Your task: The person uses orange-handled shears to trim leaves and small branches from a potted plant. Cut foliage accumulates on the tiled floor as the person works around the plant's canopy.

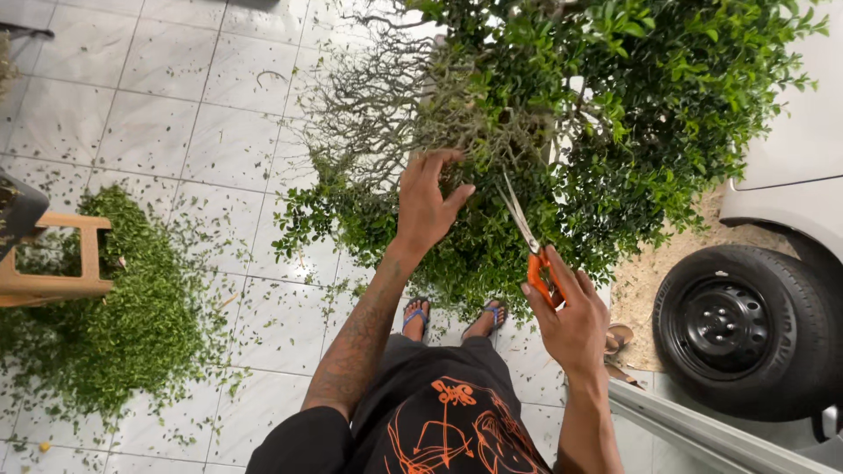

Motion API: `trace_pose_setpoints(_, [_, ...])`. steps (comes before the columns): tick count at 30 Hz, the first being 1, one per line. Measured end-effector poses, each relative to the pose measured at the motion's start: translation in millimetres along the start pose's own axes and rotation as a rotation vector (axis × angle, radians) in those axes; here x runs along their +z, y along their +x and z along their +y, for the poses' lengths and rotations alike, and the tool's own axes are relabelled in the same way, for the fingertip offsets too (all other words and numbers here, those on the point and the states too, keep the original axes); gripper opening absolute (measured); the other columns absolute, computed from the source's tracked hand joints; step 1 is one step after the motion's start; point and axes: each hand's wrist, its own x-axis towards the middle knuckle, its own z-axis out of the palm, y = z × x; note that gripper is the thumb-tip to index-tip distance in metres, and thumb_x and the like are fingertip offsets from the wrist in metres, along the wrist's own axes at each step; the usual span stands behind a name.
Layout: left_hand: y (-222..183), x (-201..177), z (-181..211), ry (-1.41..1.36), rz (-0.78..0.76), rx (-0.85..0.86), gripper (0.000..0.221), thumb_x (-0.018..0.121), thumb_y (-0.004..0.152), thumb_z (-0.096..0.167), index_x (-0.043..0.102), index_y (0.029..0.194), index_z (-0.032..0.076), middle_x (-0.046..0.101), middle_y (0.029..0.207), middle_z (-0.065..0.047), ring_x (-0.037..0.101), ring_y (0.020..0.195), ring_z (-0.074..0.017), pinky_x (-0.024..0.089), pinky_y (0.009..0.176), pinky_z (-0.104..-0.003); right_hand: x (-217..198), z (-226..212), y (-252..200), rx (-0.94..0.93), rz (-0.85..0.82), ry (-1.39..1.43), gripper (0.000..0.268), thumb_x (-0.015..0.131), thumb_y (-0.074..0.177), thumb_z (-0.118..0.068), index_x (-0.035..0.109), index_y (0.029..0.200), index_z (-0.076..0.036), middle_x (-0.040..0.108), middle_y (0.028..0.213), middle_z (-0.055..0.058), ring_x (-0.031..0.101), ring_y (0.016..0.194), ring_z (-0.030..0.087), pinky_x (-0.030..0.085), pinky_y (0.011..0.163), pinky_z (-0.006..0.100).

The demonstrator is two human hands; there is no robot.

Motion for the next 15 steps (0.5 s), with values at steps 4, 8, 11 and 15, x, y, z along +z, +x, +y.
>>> trace_pose_setpoints(4, [1.1, -6.1, 16.1, 0.0, 0.014, 0.001, 0.032, 0.069, 0.102, 0.032, 0.062, 0.125, 0.012, 0.06, 0.129, -0.013, 0.052, 0.132, -0.038, 0.029, 0.11, -0.078, 7.1, 21.5, 6.4, -0.1, 0.045, -0.222, 0.062, 0.078, 0.09, -0.031, 0.063, 0.147, -0.012, 0.069, 0.095, 0.015, 0.069, 0.066, 0.022, 0.058, 0.058, 0.035])
trace_pose_setpoints(8, [1.4, -1.8, 14.3, -0.071, 0.066, -0.003, 0.03, 0.061, 0.106, 0.034, 0.063, 0.123, 0.01, 0.059, 0.134, -0.016, 0.05, 0.134, -0.0433, 0.026, 0.11, -0.081, 8.7, 24.1, 18.4, -0.146, 0.051, -0.233, 0.06, 0.079, 0.091, -0.027, 0.064, 0.146, -0.009, 0.069, 0.095, 0.017, 0.066, 0.065, 0.023, 0.056, 0.054, 0.033])
trace_pose_setpoints(11, [4.6, 2.8, 12.3, -0.055, 0.085, -0.002, 0.029, 0.06, 0.106, 0.035, 0.065, 0.119, 0.01, 0.06, 0.132, -0.016, 0.05, 0.134, -0.0442, 0.024, 0.111, -0.082, 11.4, 24.1, 26.2, -0.158, 0.033, -0.256, 0.059, 0.079, 0.091, -0.027, 0.064, 0.145, -0.009, 0.068, 0.094, 0.016, 0.066, 0.066, 0.023, 0.055, 0.052, 0.032])
trace_pose_setpoints(15, [6.5, 4.8, 13.6, -0.095, 0.11, -0.034, 0.022, 0.058, 0.107, 0.029, 0.066, 0.114, 0.009, 0.063, 0.127, -0.019, 0.051, 0.132, -0.049, 0.02, 0.107, -0.089, 15.6, 27.5, 28.0, -0.179, 0.018, -0.257, 0.059, 0.081, 0.089, -0.027, 0.066, 0.144, -0.013, 0.069, 0.094, 0.013, 0.066, 0.066, 0.021, 0.054, 0.052, 0.03])
